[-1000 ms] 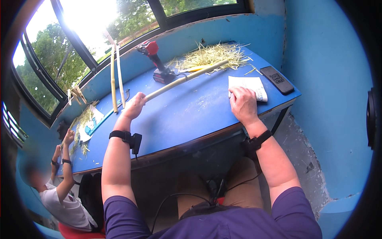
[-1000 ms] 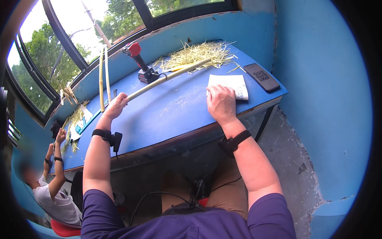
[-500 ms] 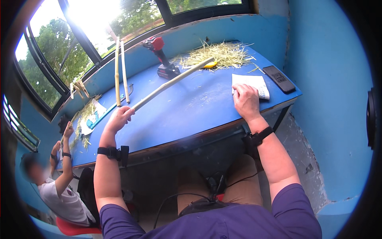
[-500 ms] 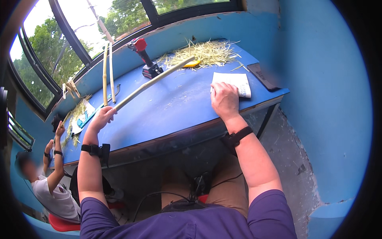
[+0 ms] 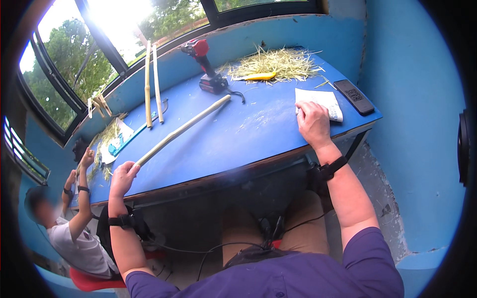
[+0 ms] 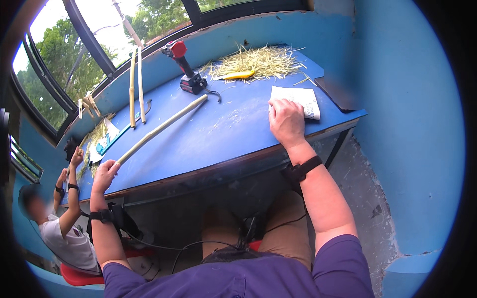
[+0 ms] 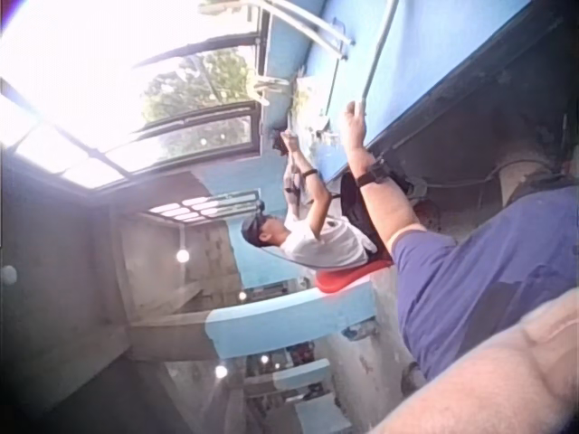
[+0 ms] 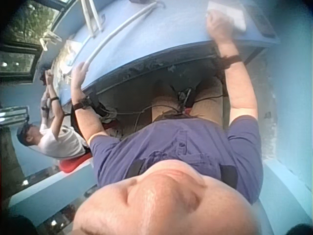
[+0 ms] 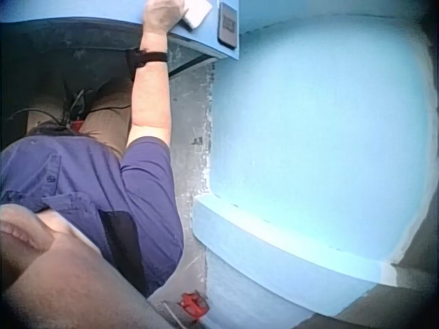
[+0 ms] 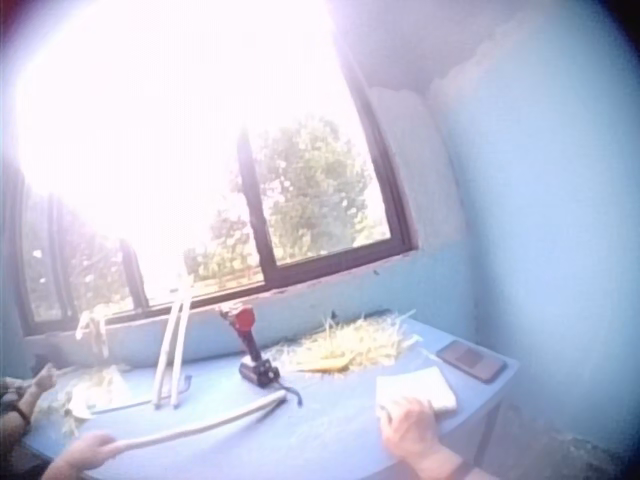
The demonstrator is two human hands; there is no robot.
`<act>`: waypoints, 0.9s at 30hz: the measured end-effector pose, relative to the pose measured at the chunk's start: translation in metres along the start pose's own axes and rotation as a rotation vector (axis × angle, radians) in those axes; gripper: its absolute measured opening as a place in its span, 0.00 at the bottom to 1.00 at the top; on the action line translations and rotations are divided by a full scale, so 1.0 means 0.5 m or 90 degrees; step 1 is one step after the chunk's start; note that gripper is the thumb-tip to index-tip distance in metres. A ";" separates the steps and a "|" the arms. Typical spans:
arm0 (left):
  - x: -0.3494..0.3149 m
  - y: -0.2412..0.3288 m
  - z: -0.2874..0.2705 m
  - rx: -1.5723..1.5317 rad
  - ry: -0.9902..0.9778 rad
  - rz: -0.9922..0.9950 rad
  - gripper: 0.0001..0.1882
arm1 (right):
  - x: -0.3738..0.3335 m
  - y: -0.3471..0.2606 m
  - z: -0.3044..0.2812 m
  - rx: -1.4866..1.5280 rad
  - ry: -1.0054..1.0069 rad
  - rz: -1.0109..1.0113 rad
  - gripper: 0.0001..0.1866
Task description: Wiping a bamboo pole with a paper towel and then retrieving tape from a bag.
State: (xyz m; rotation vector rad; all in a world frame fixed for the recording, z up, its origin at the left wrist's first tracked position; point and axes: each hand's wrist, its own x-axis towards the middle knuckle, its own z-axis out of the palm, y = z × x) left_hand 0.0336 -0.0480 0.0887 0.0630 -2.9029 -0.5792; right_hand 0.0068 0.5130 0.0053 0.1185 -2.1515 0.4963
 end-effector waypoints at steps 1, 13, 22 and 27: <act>0.010 -0.002 0.007 0.007 0.007 0.008 0.17 | 0.001 0.003 0.001 0.000 0.000 0.005 0.07; 0.103 0.191 0.052 0.128 0.057 0.057 0.19 | -0.002 0.004 -0.004 -0.015 -0.006 0.018 0.06; 0.030 0.105 0.081 0.061 0.074 0.035 0.15 | 0.000 0.002 -0.008 -0.004 0.004 0.007 0.07; 0.012 0.079 0.157 0.050 0.164 0.140 0.13 | -0.001 -0.001 0.000 -0.020 -0.017 0.005 0.07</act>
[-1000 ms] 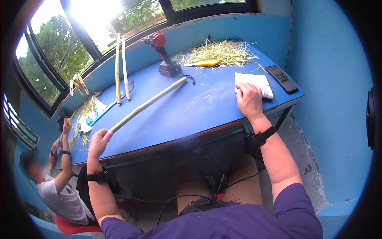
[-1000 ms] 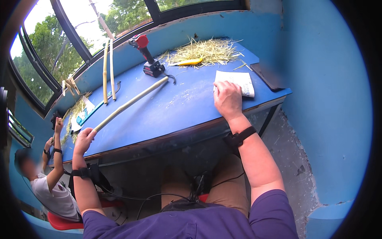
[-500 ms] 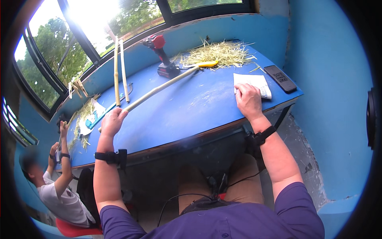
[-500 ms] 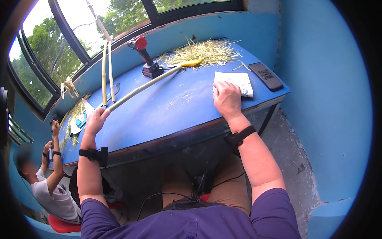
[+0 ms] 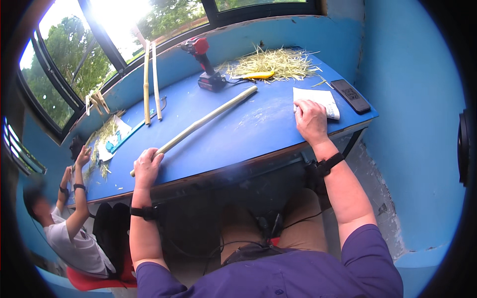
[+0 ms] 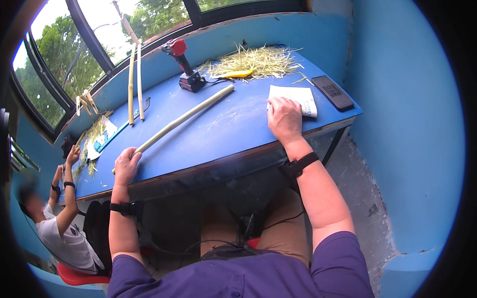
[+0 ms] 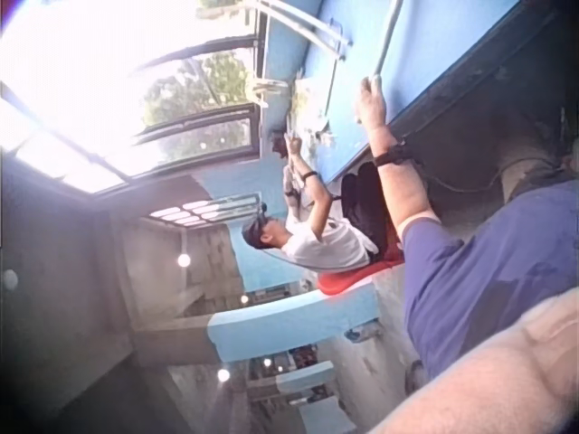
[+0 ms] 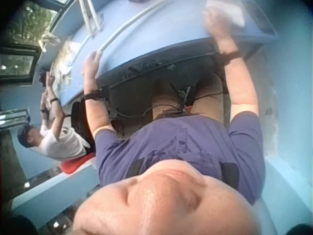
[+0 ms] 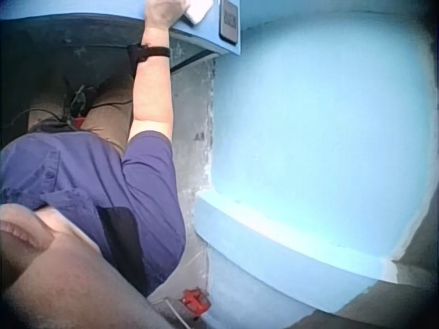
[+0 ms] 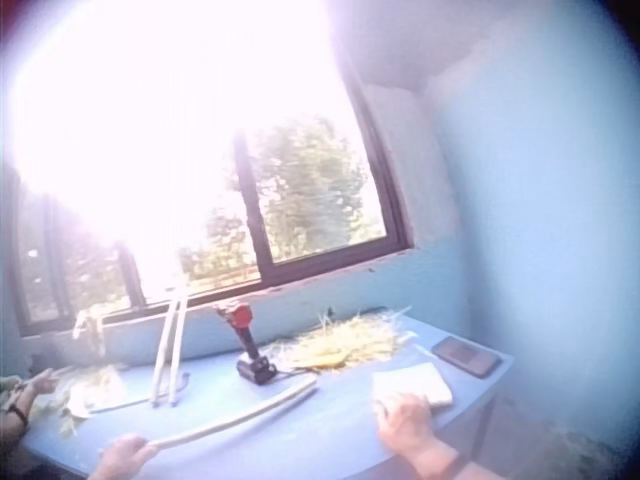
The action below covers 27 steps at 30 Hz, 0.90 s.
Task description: Wiping a bamboo pole with a paper towel and then retrieving tape from a bag.
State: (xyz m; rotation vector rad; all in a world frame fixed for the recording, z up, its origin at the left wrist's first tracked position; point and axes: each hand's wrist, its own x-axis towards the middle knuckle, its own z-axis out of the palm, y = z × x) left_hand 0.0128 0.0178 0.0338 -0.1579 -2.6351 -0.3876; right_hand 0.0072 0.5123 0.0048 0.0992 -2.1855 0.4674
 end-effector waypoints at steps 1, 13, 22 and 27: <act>-0.001 0.004 0.008 0.000 0.013 0.015 0.12 | 0.000 0.001 0.000 -0.006 -0.005 0.005 0.07; -0.008 0.026 0.050 -0.080 0.070 -0.004 0.11 | 0.003 -0.001 0.000 -0.028 -0.014 -0.022 0.08; -0.012 0.026 0.049 -0.125 0.066 -0.022 0.12 | 0.014 0.029 -0.024 -0.086 -0.143 -0.037 0.24; -0.013 0.030 0.043 -0.182 0.081 -0.053 0.11 | 0.024 0.057 -0.049 -0.211 -0.245 -0.015 0.26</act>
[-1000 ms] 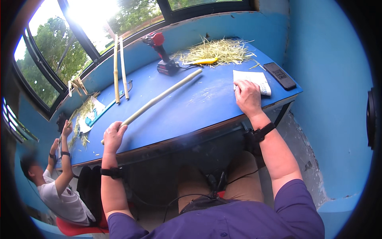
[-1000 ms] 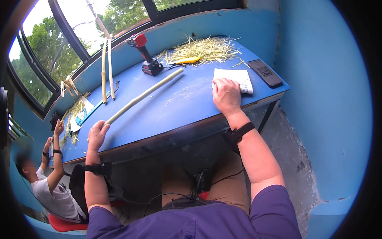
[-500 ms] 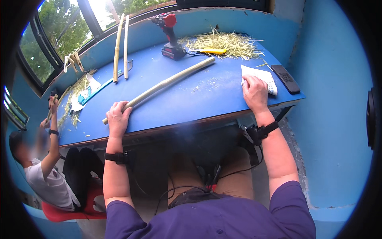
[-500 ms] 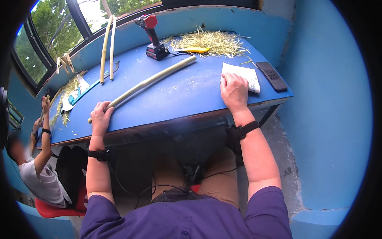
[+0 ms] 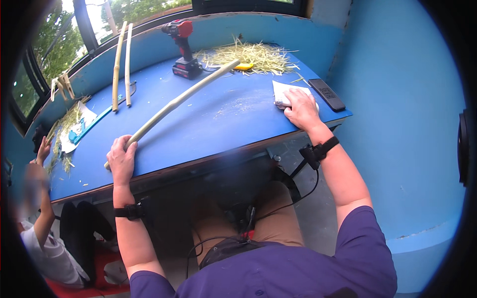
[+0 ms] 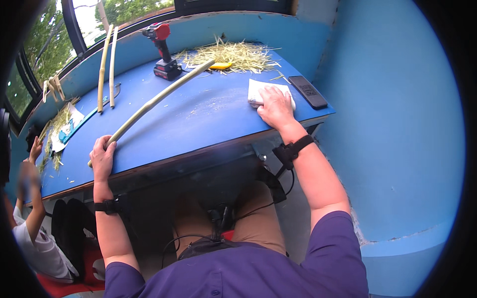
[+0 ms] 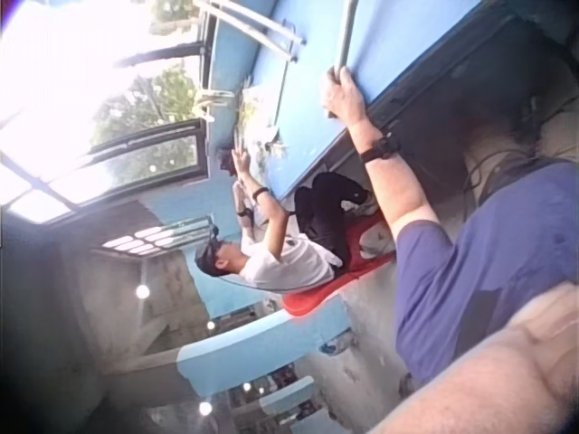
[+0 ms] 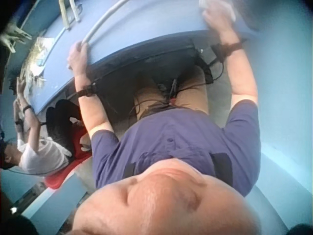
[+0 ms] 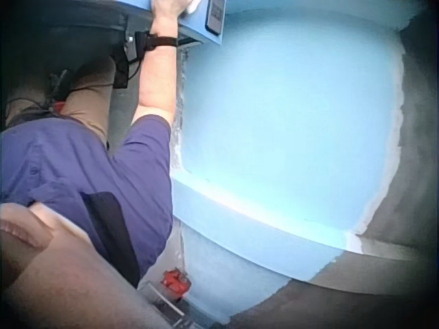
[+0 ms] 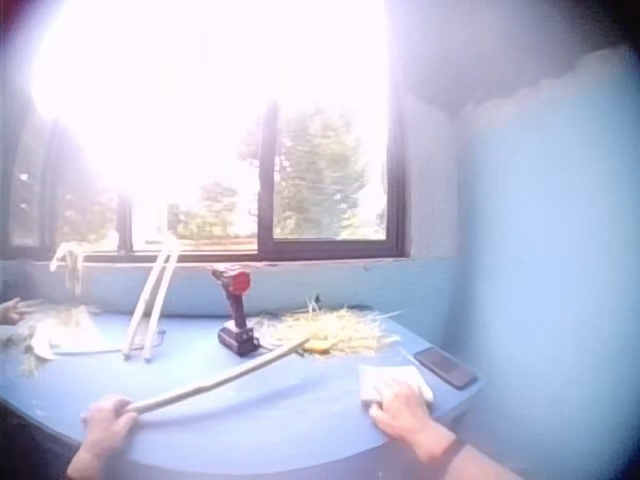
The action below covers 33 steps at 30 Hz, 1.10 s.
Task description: Wiping a bamboo pole with a paper towel and then retrieving tape from a bag.
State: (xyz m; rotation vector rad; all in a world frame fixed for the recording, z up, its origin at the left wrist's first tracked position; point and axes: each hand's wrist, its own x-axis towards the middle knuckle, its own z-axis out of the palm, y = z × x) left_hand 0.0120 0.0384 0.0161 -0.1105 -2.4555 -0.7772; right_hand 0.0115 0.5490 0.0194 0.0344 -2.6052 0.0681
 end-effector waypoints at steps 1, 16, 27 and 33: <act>-0.001 -0.002 0.000 0.019 0.001 0.007 0.11 | 0.004 0.009 0.006 -0.018 0.020 -0.024 0.23; -0.001 -0.035 0.008 0.047 0.008 0.000 0.11 | 0.072 0.037 -0.047 0.130 0.176 -0.070 0.19; -0.009 -0.025 0.005 0.038 0.022 -0.002 0.10 | 0.068 -0.005 -0.028 0.144 0.060 -0.043 0.22; -0.006 -0.027 0.008 0.051 0.038 0.035 0.09 | 0.079 -0.015 -0.046 0.141 0.103 -0.084 0.23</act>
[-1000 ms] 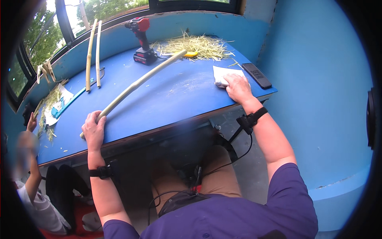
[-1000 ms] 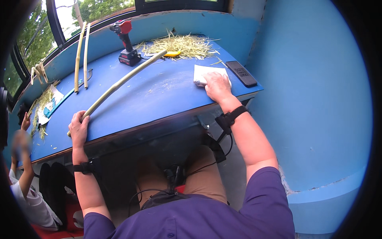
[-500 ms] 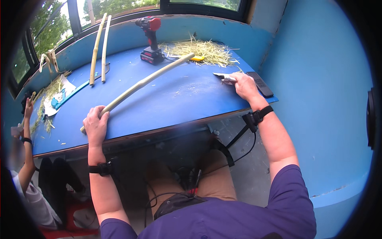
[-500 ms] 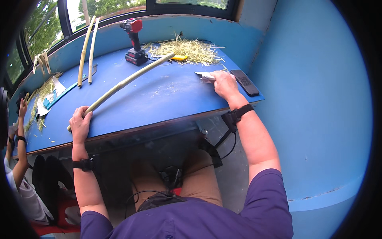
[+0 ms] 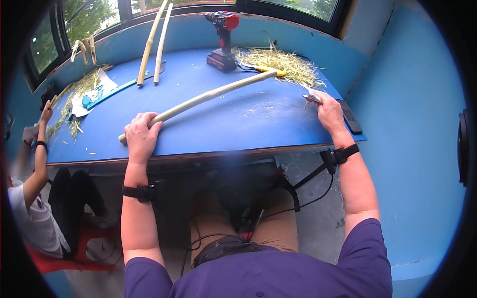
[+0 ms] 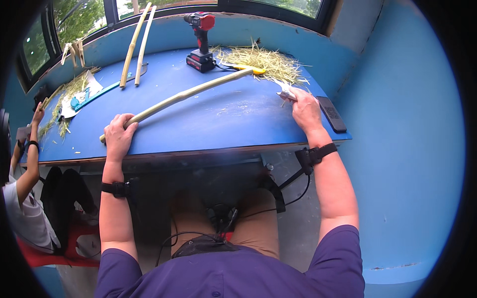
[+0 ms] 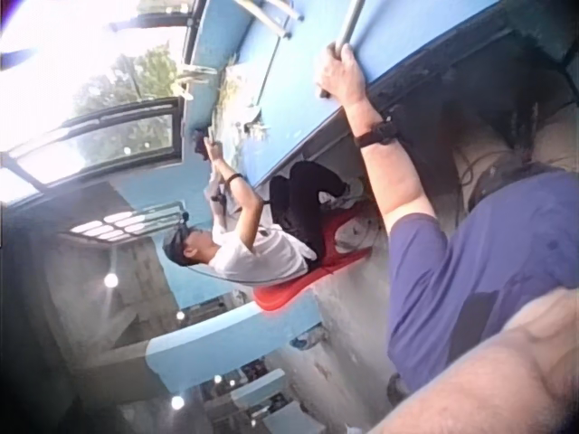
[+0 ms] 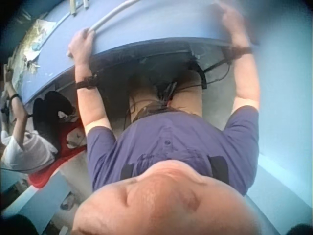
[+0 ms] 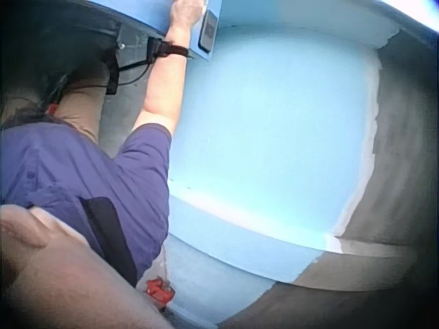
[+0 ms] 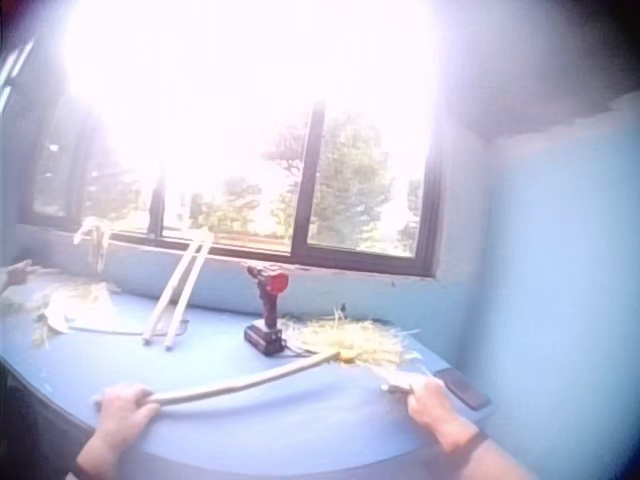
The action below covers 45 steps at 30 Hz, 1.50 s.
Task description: Wiping a bamboo pole with a paper towel and then retrieving tape from a bag.
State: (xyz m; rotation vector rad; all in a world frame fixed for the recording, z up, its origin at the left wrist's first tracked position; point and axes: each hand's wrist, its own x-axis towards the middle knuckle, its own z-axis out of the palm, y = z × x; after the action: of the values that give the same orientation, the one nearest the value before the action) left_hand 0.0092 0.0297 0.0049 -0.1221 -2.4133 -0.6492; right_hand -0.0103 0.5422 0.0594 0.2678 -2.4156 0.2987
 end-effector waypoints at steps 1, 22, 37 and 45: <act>0.000 0.008 0.000 0.001 0.000 -0.001 0.09 | 0.000 0.003 -0.002 -0.007 0.005 0.004 0.24; 0.001 0.029 -0.015 -0.017 -0.014 -0.030 0.09 | 0.222 -0.002 0.079 -0.196 -0.063 0.210 0.11; 0.000 0.031 -0.023 -0.006 -0.019 -0.005 0.09 | 0.222 -0.063 0.132 0.012 -0.148 -0.101 0.28; 0.000 0.020 -0.022 -0.073 -0.046 0.056 0.10 | 0.118 -0.096 0.049 -0.025 -0.096 -0.181 0.13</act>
State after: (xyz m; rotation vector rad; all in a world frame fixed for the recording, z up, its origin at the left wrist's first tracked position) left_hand 0.0176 0.0331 0.0166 -0.3029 -2.4233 -0.7530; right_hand -0.0564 0.4829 0.0868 0.6279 -2.4861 0.1043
